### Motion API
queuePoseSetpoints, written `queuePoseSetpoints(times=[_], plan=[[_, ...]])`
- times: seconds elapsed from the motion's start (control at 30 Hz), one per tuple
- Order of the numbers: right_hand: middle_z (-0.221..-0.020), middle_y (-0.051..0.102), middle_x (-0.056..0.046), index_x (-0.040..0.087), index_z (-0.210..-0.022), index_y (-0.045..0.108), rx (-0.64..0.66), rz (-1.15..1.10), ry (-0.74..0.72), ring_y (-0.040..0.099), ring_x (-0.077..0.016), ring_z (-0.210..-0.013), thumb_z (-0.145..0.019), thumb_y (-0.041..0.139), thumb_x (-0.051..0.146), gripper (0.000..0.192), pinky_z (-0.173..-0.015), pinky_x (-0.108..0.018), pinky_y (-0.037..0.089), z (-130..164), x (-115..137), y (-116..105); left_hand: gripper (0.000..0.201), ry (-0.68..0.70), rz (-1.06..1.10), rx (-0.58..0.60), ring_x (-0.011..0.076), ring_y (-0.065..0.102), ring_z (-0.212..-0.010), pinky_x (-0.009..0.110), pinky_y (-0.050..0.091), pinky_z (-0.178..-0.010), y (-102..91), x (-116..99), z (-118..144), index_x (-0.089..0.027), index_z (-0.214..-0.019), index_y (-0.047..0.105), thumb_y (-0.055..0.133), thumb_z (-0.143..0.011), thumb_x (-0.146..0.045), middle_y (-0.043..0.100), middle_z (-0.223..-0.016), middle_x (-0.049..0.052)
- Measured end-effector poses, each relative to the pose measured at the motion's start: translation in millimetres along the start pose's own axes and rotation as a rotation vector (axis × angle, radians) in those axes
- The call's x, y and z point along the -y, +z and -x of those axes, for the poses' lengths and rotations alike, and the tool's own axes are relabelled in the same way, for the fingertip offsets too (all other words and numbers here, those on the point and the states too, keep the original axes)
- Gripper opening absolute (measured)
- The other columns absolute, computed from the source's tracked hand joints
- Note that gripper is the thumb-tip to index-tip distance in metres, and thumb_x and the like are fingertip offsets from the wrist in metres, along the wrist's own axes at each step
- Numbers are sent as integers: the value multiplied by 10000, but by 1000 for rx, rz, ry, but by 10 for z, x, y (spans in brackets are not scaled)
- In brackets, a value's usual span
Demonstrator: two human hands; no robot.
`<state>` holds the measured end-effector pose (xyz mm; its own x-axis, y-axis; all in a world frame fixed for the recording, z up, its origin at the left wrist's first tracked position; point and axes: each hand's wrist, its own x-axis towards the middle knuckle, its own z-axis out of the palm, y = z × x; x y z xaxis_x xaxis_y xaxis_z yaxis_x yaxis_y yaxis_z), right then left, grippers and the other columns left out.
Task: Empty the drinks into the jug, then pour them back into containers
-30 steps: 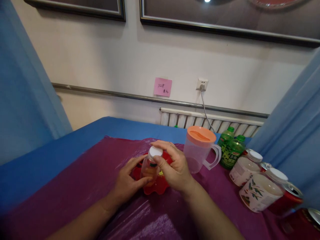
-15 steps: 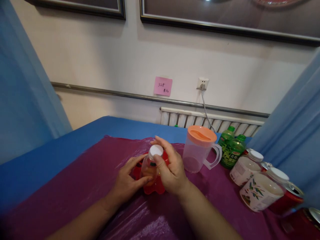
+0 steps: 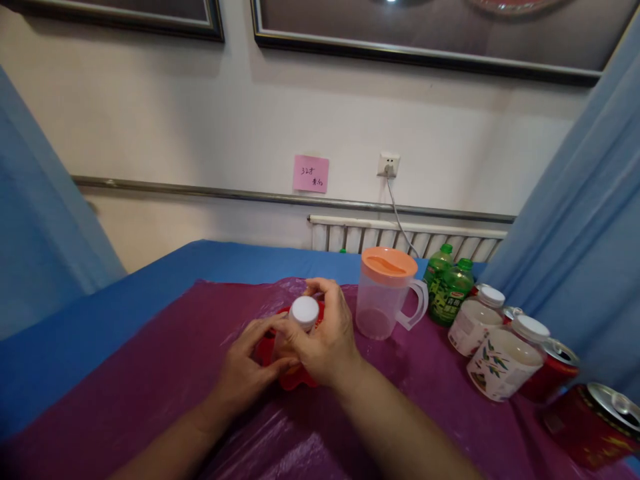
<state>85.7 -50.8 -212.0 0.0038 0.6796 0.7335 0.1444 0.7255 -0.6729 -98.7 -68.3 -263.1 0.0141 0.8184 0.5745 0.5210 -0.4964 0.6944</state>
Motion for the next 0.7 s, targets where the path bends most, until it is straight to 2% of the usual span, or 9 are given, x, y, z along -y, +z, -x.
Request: queuePoseSetpoints(times=[0.07, 0.17, 0.3, 0.5, 0.6, 0.7], plan=[[-1251, 617, -104, 251, -1382, 462, 27, -43, -3, 612, -262, -1132, -867, 744, 361, 597, -994, -481, 499, -7, 1, -2, 627, -5, 7, -2, 288, 683, -1066, 474, 544, -960, -4, 6, -6, -287, -1253, 670, 873, -694, -485, 731, -1171, 73], [-1343, 605, -113, 257, -1443, 433, 99, -133, -58, 590, -244, -1230, -967, 603, 284, 506, -1057, -475, 471, -20, 5, -16, 617, -48, 10, -28, 296, 682, -1068, 489, 540, -969, -14, 28, -13, -269, -1253, 674, 867, -692, -439, 729, -1182, 87], [-1236, 659, -82, 257, -1284, 542, 38, -111, -94, 624, -219, -1161, -955, 587, 193, 337, -1039, -444, 478, -15, -15, 2, 615, -79, 1, -35, 299, 682, -1065, 497, 535, -974, -19, 22, -23, -255, -1233, 682, 873, -667, -402, 731, -1175, 97], [-1175, 670, -80, 250, -1103, 512, -23, -153, -56, 648, -225, -1114, -907, 625, 199, 232, -1012, -451, 505, -8, 39, 68, 573, -73, -33, -7, 281, 705, -998, 454, 564, -912, -17, -44, -56, -263, -1217, 687, 831, -697, -454, 748, -1122, 85], [-1177, 679, -87, 250, -1177, 529, 0, -84, -12, 665, -227, -1093, -872, 672, 270, 338, -989, -420, 528, -32, 100, 96, 589, -64, -55, -29, 284, 718, -986, 427, 582, -886, -22, -18, -83, -270, -1192, 689, 808, -689, -551, 752, -1123, 70], [-1272, 662, -111, 231, -1344, 461, 59, 39, -28, 643, -257, -1175, -779, 777, 396, 668, -1031, -424, 512, -62, 105, 132, 605, -80, -140, -83, 278, 729, -972, 385, 605, -838, -17, 32, -125, -282, -1219, 665, 743, -715, -608, 751, -1136, 37]])
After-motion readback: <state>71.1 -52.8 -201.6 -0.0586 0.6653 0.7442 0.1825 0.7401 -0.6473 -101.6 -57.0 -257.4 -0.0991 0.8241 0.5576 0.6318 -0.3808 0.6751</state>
